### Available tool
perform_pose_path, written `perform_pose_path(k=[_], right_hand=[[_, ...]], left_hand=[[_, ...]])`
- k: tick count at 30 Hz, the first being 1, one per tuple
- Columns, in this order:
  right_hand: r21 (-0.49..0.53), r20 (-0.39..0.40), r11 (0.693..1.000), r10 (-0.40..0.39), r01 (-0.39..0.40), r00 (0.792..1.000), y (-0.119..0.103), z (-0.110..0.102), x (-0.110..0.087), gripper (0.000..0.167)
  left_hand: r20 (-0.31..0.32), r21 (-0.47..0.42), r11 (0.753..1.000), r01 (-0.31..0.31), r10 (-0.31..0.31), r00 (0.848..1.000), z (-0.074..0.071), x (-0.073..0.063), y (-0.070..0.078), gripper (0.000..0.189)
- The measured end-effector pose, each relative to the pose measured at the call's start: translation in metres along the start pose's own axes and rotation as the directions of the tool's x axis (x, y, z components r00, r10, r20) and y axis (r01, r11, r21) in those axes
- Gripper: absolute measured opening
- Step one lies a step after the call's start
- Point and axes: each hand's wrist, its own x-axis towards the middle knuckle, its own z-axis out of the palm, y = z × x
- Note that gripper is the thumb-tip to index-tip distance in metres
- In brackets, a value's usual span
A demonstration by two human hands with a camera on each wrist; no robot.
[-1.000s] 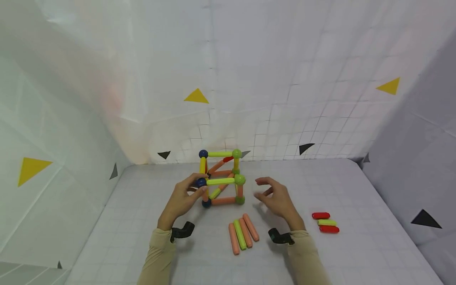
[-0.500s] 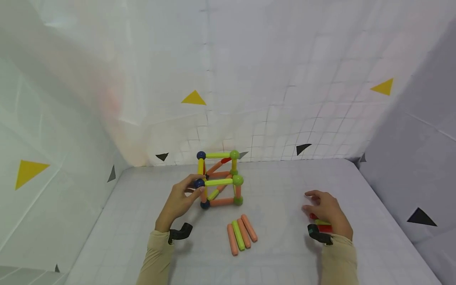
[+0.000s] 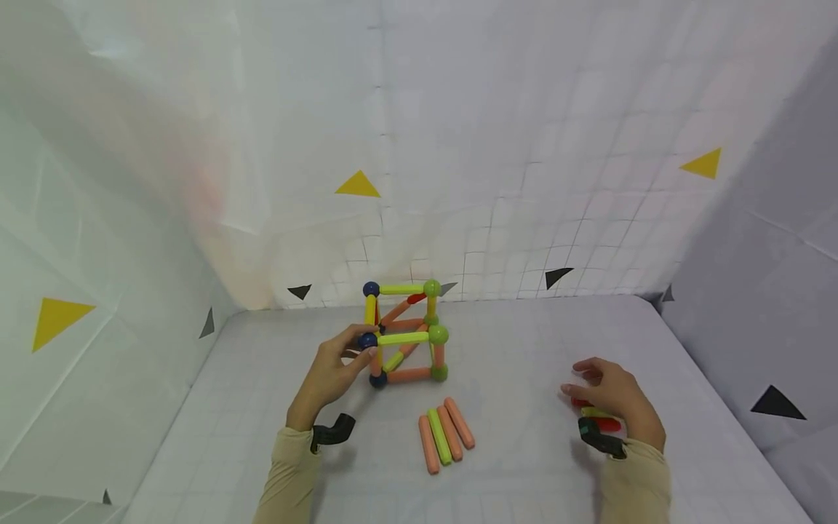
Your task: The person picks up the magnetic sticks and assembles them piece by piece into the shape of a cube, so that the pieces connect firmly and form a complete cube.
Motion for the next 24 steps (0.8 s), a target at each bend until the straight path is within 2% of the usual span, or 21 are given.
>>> perform_pose_path(k=[3,6,10,12,17,20,24], right_hand=[[-0.004,0.042,1.0,0.009,-0.009,0.999,0.005,-0.003,-0.004,0.077],[0.027,0.067,0.999,0.02,-0.021,0.998,0.008,-0.003,-0.006,0.069],[0.016,0.045,1.0,0.013,-0.014,0.999,0.011,-0.001,-0.003,0.052],[0.002,0.026,1.0,0.018,-0.018,1.0,0.01,0.0,0.0,0.051],[0.037,-0.117,0.999,-0.01,0.015,0.993,0.005,0.006,0.004,0.058],[0.064,-0.245,0.995,-0.06,0.077,0.968,-0.006,0.011,0.006,0.058],[0.116,-0.352,0.982,-0.097,0.146,0.931,-0.034,0.019,0.012,0.057]], left_hand=[[0.0,0.002,1.0,-0.002,0.002,1.0,0.0,0.0,0.0,0.033],[-0.002,0.007,1.0,-0.003,0.003,1.0,0.001,0.0,0.0,0.033],[-0.001,0.004,1.0,0.0,0.0,1.0,0.0,0.0,0.0,0.033],[-0.001,0.002,1.0,0.0,0.0,1.0,0.0,0.0,0.0,0.033],[0.004,-0.002,1.0,0.013,-0.013,1.0,0.002,-0.001,-0.001,0.033],[0.006,-0.005,1.0,0.012,-0.012,1.0,0.001,-0.001,-0.001,0.034],[0.006,-0.016,1.0,0.001,-0.001,1.0,0.0,0.0,0.001,0.035]])
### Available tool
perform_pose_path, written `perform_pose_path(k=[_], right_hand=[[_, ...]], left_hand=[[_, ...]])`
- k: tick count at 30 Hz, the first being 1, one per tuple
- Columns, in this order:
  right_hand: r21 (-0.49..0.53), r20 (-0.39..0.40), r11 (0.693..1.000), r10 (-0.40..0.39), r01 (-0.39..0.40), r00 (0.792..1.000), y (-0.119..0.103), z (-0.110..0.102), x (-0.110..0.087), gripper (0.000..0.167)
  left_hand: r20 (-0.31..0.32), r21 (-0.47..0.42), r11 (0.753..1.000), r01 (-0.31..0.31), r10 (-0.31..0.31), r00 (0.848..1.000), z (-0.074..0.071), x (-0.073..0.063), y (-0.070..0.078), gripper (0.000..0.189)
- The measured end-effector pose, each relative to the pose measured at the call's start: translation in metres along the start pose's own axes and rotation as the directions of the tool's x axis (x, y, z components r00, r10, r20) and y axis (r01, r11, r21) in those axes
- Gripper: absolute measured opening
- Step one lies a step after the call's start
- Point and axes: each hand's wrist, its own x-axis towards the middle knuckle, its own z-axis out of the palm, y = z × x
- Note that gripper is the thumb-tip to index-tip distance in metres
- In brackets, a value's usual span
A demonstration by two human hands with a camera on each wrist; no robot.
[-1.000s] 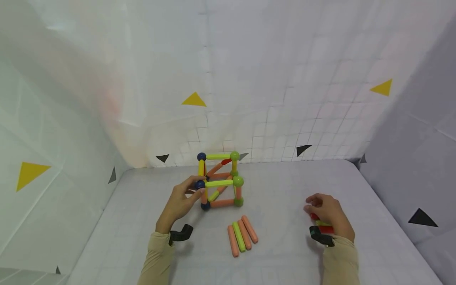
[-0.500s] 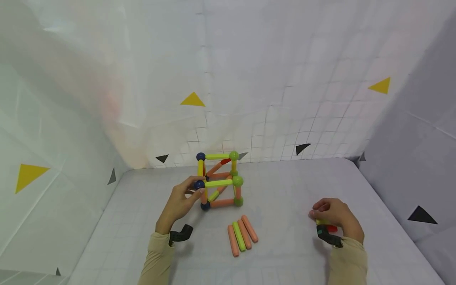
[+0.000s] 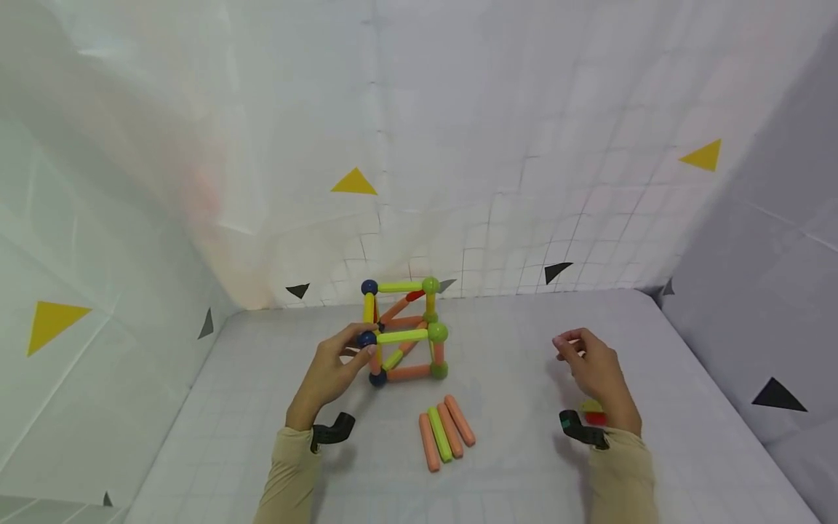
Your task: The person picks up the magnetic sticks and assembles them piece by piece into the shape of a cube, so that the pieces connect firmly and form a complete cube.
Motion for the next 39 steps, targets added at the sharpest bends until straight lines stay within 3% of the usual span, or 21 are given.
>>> perform_pose_path(k=[4,12,17,22,28,33,39], right_hand=[[0.11,-0.041,0.992,-0.05,0.054,0.998,-0.03,0.012,0.002,0.053],[0.314,0.026,0.943,-0.129,0.114,0.991,-0.087,0.027,-0.007,0.045],[0.38,0.051,0.916,-0.16,0.129,0.986,-0.112,0.037,-0.015,0.034],[0.382,0.094,0.907,-0.229,0.177,0.969,-0.131,0.051,-0.022,0.029],[0.346,0.09,0.904,-0.297,0.25,0.951,-0.149,0.069,-0.033,0.021],[0.331,0.052,0.885,-0.363,0.327,0.93,-0.16,0.088,-0.042,0.018],[0.312,-0.05,0.857,-0.417,0.411,0.907,-0.172,0.122,-0.05,0.019]], left_hand=[[-0.007,0.0,1.0,0.004,-0.004,1.0,-0.002,-0.001,0.001,0.036],[-0.035,-0.004,1.0,0.004,-0.004,0.999,-0.004,-0.002,0.001,0.03],[-0.017,-0.015,1.0,-0.002,0.002,1.0,-0.005,-0.001,0.0,0.032],[-0.009,-0.037,0.999,0.011,-0.012,1.0,-0.007,-0.002,0.001,0.031],[-0.009,-0.065,0.998,-0.001,0.001,1.0,-0.007,-0.002,0.0,0.03],[-0.004,-0.064,0.998,0.004,-0.004,1.0,-0.006,-0.002,0.001,0.03],[-0.007,-0.053,0.998,0.016,-0.016,1.0,-0.006,-0.003,0.002,0.03]])
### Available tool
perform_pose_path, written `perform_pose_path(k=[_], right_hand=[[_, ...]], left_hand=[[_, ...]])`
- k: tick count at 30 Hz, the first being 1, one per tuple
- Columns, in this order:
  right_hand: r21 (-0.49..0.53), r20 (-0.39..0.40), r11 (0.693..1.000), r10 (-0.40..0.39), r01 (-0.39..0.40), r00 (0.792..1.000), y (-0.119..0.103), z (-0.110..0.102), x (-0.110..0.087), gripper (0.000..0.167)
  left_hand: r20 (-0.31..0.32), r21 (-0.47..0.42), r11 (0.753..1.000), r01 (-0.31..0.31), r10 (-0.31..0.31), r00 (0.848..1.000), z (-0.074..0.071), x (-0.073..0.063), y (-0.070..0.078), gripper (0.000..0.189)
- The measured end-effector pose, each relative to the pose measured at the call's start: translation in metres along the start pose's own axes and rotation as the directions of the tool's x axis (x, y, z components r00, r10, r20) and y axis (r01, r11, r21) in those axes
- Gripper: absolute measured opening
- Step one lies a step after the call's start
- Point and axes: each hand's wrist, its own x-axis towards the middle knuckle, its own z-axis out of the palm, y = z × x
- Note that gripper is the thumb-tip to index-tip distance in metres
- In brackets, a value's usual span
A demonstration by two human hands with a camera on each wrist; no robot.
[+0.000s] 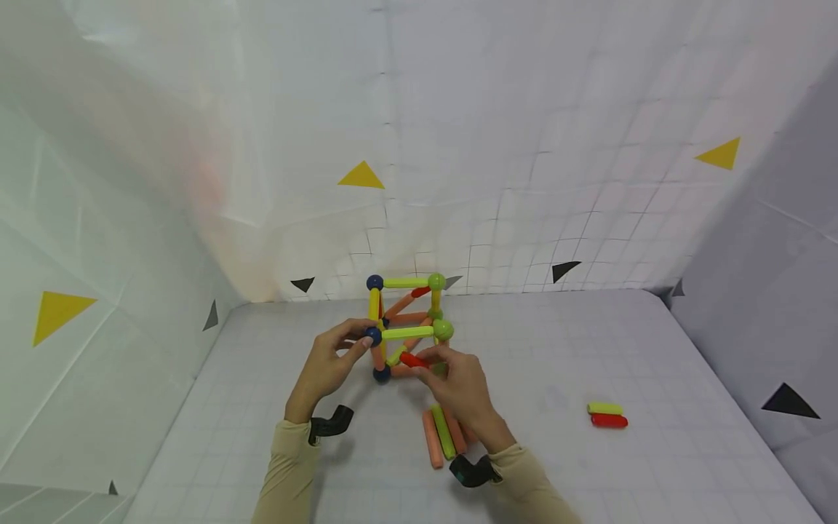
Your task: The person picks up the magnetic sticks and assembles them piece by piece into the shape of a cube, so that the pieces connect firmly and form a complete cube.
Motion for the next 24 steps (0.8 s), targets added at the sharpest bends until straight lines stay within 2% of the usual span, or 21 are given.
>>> perform_pose_path(k=[4,8,13,20,24], right_hand=[[-0.01,-0.089,0.999,-0.045,0.045,0.995,0.002,0.021,0.001,0.022],[0.031,-0.154,0.998,-0.05,0.056,0.987,0.002,0.033,0.004,0.022],[0.108,-0.155,0.993,-0.031,0.048,0.987,0.0,0.041,0.009,0.025],[0.143,-0.17,0.989,-0.009,0.034,0.985,-0.005,0.051,0.013,0.023],[0.154,-0.171,0.988,0.012,0.014,0.985,-0.008,0.051,0.013,0.024]], left_hand=[[-0.005,-0.004,1.0,-0.005,0.005,1.0,0.0,0.0,-0.001,0.03],[-0.006,-0.004,1.0,-0.004,0.004,1.0,0.0,0.0,-0.001,0.03],[-0.006,0.0,1.0,0.005,-0.005,1.0,-0.001,0.0,-0.002,0.03],[0.001,-0.023,1.0,-0.015,0.015,1.0,0.0,0.0,-0.001,0.031],[0.003,-0.018,1.0,-0.022,0.022,1.0,0.002,0.001,0.0,0.03]])
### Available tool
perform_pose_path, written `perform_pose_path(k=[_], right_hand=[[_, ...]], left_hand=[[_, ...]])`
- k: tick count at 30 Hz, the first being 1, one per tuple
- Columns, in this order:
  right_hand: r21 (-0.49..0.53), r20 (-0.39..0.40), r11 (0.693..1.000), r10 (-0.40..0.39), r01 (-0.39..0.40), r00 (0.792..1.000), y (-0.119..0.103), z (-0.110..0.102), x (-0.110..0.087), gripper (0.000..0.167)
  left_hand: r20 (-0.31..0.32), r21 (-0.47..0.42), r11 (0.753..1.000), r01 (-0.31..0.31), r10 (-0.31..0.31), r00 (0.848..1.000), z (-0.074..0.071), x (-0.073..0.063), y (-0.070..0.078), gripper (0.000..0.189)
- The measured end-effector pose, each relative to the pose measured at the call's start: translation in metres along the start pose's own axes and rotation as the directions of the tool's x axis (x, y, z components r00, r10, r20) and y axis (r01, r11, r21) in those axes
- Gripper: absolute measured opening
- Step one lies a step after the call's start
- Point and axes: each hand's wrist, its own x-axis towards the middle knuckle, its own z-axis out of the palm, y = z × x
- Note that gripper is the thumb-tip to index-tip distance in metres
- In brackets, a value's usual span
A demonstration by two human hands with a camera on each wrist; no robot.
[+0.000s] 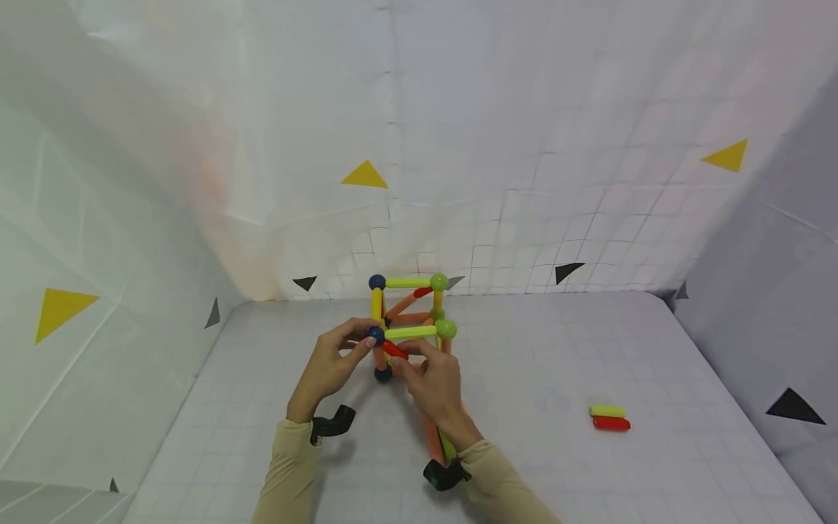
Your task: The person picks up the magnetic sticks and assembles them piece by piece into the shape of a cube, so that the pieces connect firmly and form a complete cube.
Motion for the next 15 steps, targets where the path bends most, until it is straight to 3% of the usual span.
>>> perform_pose_path(k=[4,7,9,12,15], right_hand=[[-0.044,-0.01,0.999,-0.015,0.015,1.0,-0.003,-0.009,-0.002,0.028],[-0.149,-0.007,0.988,-0.044,0.043,0.999,-0.005,-0.021,-0.004,0.024],[-0.247,0.028,0.969,-0.01,0.017,1.0,-0.007,-0.032,-0.006,0.024],[-0.428,0.128,0.899,0.163,-0.094,0.978,-0.01,-0.055,-0.011,0.034],[-0.601,0.232,0.783,0.366,-0.163,0.901,-0.009,-0.076,-0.016,0.053]], left_hand=[[0.006,0.003,1.0,-0.01,0.01,1.0,0.003,0.0,0.002,0.032],[0.01,-0.004,1.0,-0.014,0.014,1.0,0.006,0.0,0.001,0.036],[0.013,-0.012,1.0,-0.012,0.012,1.0,0.008,0.0,0.0,0.039],[0.017,-0.02,1.0,-0.003,0.003,1.0,0.011,0.002,-0.002,0.042],[0.014,-0.016,1.0,0.012,-0.012,1.0,0.011,0.002,-0.002,0.043]])
